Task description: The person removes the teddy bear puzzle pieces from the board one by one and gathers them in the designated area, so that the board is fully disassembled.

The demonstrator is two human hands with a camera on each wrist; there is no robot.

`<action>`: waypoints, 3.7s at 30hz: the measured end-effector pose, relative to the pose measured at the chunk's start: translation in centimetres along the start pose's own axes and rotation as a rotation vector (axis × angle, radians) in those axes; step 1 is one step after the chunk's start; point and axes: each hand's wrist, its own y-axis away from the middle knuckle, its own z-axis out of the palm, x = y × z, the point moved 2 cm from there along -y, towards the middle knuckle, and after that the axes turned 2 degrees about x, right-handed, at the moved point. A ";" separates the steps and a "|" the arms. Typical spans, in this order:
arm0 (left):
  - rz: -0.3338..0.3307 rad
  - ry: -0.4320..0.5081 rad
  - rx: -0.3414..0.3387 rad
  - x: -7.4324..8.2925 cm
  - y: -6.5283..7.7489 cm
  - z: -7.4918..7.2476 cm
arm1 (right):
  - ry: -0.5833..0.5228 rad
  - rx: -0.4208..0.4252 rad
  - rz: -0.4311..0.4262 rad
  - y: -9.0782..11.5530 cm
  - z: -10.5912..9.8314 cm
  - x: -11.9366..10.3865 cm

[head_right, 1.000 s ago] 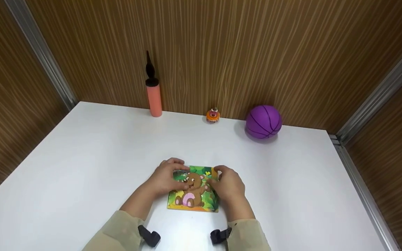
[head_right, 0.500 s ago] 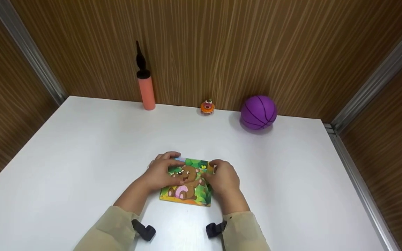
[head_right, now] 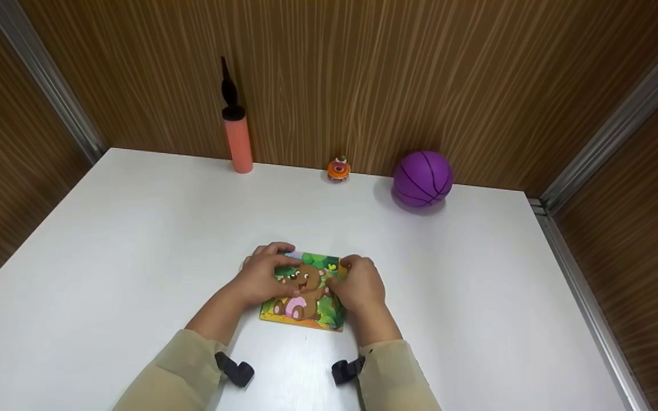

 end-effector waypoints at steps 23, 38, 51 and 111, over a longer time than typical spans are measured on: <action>0.004 -0.015 -0.002 0.2 0.1 0.0 | -0.097 0.029 0.003 0.1 0.3 0.2; -0.008 -0.005 -0.004 -0.1 0.4 -0.1 | -0.182 -0.036 -0.083 0.3 -0.5 0.8; 0.004 0.027 0.011 -0.6 0.7 -0.3 | -0.124 -0.044 -0.098 0.4 -0.4 0.9; -0.012 0.025 0.018 -0.2 1.4 -0.5 | 0.072 0.092 -0.191 -2.8 -4.6 5.3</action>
